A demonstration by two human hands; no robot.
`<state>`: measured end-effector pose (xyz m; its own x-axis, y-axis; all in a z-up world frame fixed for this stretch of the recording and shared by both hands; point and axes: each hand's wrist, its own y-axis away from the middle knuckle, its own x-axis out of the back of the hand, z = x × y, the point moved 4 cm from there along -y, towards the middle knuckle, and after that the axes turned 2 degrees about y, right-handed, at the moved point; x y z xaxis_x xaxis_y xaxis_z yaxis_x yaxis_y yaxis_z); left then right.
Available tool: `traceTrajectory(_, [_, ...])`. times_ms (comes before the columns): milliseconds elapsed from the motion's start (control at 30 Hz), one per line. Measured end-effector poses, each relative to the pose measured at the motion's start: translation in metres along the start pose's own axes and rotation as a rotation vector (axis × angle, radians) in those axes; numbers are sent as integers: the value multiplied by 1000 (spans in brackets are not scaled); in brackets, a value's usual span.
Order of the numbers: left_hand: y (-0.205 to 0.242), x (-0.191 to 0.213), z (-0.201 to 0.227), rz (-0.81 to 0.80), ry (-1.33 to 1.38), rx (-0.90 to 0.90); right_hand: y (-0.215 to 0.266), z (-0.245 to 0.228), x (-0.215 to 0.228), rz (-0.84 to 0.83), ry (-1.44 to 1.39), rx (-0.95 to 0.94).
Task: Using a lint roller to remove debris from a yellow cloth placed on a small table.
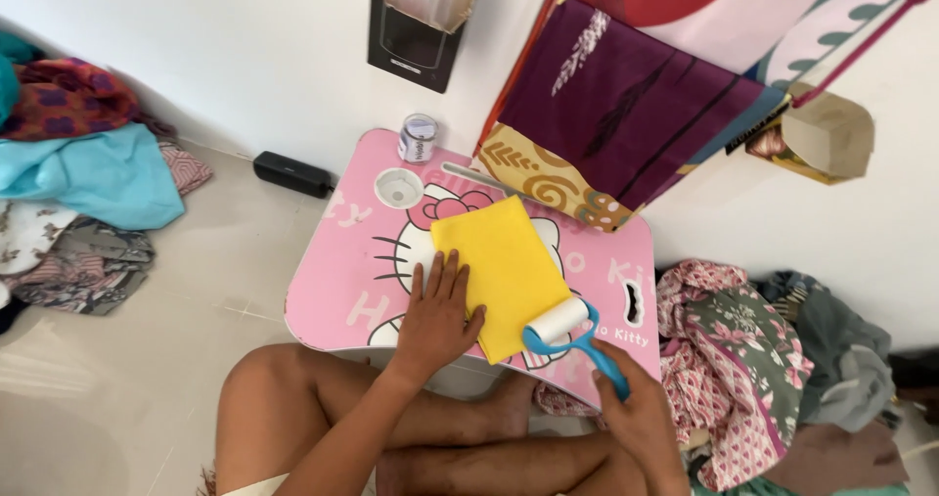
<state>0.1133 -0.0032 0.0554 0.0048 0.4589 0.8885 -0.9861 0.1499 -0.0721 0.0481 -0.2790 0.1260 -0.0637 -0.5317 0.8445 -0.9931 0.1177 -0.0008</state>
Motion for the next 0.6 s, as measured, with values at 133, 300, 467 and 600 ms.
traceTrajectory(133, [0, -3, 0, 2, 6, -3, -15, -6, 14, 68, 43, 49])
traceTrajectory(300, [0, -5, -2, 17, 12, 0, -76, -41, -21, 18, 46, 145])
traceTrajectory(467, [1, -1, -1, -1, 15, 17, -139, -70, -59, -21, 115, 196])
traceTrajectory(600, [1, -2, -1, -8, 5, 20, -152, -80, -61, -69, 155, 191])
